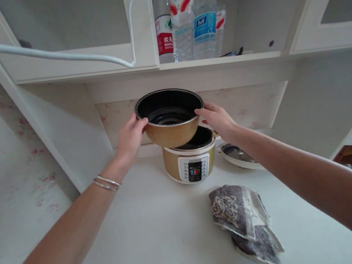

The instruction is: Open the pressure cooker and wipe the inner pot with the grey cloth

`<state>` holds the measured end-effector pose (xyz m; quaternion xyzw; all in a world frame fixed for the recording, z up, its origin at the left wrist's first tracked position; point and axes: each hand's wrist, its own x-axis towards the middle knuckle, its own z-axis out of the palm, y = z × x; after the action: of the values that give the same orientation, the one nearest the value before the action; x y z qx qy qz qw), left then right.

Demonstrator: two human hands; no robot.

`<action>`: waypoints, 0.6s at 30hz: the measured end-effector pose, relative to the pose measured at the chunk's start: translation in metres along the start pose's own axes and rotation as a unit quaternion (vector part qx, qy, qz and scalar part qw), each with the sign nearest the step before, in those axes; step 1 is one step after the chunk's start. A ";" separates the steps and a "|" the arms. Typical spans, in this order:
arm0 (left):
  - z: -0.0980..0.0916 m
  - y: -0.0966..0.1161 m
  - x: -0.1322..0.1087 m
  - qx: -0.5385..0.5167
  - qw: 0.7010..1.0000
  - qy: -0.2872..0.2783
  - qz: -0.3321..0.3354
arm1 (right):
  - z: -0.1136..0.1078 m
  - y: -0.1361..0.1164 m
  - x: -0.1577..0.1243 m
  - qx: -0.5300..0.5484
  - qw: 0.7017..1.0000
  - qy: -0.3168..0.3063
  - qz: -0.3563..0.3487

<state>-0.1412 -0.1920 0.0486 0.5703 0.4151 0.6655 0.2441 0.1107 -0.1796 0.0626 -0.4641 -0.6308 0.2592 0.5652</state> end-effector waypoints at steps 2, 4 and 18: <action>0.015 -0.008 0.010 -0.022 0.999 -0.036 -0.006 | -0.010 0.010 0.009 -0.009 1.000 0.016 0.019; 0.027 -0.015 0.017 -0.032 0.997 -0.062 -0.022 | -0.018 0.022 0.016 -0.023 0.999 0.028 0.040; 0.072 -0.061 0.038 -0.008 0.990 -0.088 -0.113 | -0.033 0.080 0.050 -0.106 0.984 0.049 0.134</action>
<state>-0.0902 -0.1087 0.0194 0.5738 0.4484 0.5843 0.3582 0.1690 -0.1076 0.0258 -0.6139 -0.5583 0.2413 0.5032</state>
